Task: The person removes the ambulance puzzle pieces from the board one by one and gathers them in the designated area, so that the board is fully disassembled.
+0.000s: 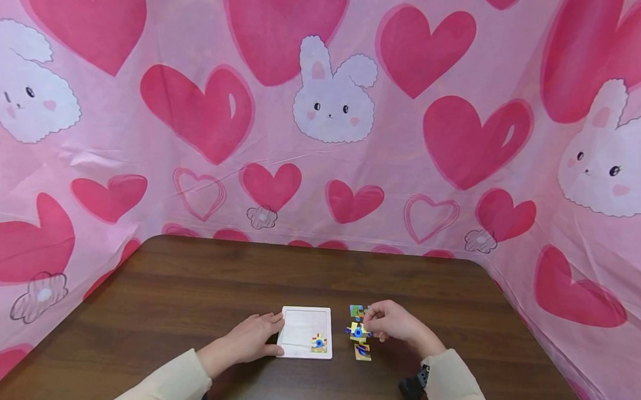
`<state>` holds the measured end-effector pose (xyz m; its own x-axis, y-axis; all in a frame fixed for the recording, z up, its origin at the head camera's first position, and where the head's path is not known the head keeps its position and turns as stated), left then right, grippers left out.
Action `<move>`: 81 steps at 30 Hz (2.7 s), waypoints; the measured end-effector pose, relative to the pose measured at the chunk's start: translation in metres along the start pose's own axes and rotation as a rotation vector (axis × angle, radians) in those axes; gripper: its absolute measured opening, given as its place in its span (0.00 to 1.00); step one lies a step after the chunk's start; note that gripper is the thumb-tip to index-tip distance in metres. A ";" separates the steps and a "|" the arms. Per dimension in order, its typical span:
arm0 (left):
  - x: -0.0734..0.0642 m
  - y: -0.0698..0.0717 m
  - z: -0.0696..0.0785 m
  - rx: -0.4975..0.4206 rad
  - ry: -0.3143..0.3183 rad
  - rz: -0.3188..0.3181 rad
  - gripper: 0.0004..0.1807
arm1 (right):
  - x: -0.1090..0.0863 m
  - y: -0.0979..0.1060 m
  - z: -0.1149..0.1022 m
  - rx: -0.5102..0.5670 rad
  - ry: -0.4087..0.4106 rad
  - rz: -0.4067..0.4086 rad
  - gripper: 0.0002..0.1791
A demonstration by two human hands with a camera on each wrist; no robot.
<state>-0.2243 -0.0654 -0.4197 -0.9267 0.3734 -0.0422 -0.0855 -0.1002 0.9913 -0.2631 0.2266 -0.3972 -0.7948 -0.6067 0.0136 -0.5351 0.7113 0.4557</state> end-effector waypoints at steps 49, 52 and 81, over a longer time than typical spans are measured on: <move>0.000 0.000 0.000 0.006 0.006 -0.009 0.33 | -0.029 0.020 0.033 -0.075 -0.072 -0.082 0.06; 0.000 0.000 0.001 0.009 0.005 -0.003 0.33 | -0.029 0.020 0.033 -0.076 -0.064 -0.083 0.06; -0.001 0.001 0.000 -0.005 0.004 -0.008 0.33 | -0.011 0.011 0.001 -0.074 0.019 -0.025 0.08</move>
<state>-0.2237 -0.0656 -0.4186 -0.9276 0.3701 -0.0504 -0.0945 -0.1020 0.9903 -0.2605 0.2413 -0.3931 -0.7752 -0.6314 0.0179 -0.5318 0.6678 0.5208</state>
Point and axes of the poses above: each hand's wrist, its own x-axis towards the middle knuckle, its own y-axis out of the back of the hand, z = x × y, the point moved 3 cm from there along x, towards the middle knuckle, and after that the axes turned 10 degrees about y, right-handed, at the moved point
